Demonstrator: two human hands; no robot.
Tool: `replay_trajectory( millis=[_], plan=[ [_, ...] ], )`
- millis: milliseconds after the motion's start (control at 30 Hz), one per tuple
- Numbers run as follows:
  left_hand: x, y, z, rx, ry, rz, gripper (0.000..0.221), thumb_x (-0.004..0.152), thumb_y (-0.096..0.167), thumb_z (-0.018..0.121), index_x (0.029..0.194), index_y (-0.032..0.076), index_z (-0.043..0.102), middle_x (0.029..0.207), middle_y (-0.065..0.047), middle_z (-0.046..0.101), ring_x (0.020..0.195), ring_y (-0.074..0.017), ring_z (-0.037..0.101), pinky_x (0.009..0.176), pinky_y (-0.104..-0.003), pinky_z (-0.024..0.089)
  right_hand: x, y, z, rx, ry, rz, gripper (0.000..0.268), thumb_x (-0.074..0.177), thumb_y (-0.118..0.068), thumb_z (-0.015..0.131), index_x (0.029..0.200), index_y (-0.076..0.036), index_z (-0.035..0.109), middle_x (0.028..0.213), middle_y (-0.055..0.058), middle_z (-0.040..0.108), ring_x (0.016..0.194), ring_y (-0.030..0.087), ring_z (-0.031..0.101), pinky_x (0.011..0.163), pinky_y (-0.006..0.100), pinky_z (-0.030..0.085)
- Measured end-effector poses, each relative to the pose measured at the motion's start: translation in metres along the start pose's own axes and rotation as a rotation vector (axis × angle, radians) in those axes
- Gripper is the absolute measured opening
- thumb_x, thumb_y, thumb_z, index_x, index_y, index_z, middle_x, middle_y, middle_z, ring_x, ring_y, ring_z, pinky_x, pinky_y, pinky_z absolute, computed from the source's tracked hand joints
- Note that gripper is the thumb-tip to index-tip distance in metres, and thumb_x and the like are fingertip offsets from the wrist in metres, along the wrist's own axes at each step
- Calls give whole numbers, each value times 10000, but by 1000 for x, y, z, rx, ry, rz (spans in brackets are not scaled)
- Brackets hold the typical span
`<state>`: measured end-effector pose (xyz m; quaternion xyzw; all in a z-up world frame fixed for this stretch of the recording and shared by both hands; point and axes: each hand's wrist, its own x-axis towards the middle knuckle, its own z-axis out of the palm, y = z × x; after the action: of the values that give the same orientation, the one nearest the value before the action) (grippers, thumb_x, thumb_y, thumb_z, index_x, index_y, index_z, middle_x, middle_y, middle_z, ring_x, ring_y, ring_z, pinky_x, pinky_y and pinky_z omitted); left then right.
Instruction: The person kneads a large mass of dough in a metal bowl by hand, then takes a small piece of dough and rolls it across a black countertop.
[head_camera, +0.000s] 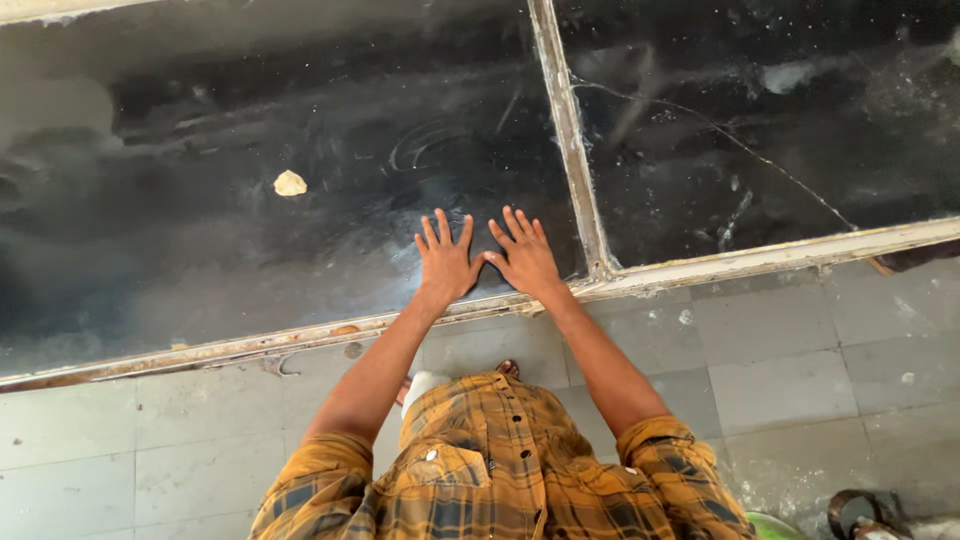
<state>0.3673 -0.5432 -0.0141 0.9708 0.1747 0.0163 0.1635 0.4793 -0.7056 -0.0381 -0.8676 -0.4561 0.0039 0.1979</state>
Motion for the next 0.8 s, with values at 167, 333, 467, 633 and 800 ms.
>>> replay_trajectory(
  millis=[167,333,467,633,800],
  plan=[
    [19,24,7,10,-28,32,766,934,574,596,1572,195,405,1648,-289,198,1449,-654,141,1108,-769,216,11,30,-15,68,20,129,583,1024,-502,515,1494,-159,554,1643,186,359,1513,375,327,1221,580,223],
    [62,45,15,12,50,74,727,928,451,624,1563,159,423,1642,-258,253,1478,-554,222,1114,-758,239,19,37,-18,32,7,97,576,1028,-479,501,1488,-138,563,1631,190,360,1503,373,323,1215,575,216],
    [67,64,32,19,48,149,710,917,338,607,1575,140,428,1653,-242,282,1504,-503,259,1148,-701,265,6,50,-25,80,-14,80,575,1037,-474,496,1475,-109,567,1629,174,378,1509,367,328,1222,567,213],
    [69,88,39,16,-18,183,712,928,382,599,1549,87,413,1641,-239,280,1498,-491,253,1152,-682,267,-4,70,-39,121,-62,91,577,1038,-471,490,1458,-85,570,1607,178,420,1488,354,379,1213,552,231],
    [99,114,35,-65,-79,229,713,934,406,589,1551,102,402,1626,-257,262,1473,-506,244,1127,-681,265,0,104,-59,66,-107,185,545,1037,-505,482,1401,-122,617,1580,138,480,1484,319,433,1267,547,224]
  ],
)
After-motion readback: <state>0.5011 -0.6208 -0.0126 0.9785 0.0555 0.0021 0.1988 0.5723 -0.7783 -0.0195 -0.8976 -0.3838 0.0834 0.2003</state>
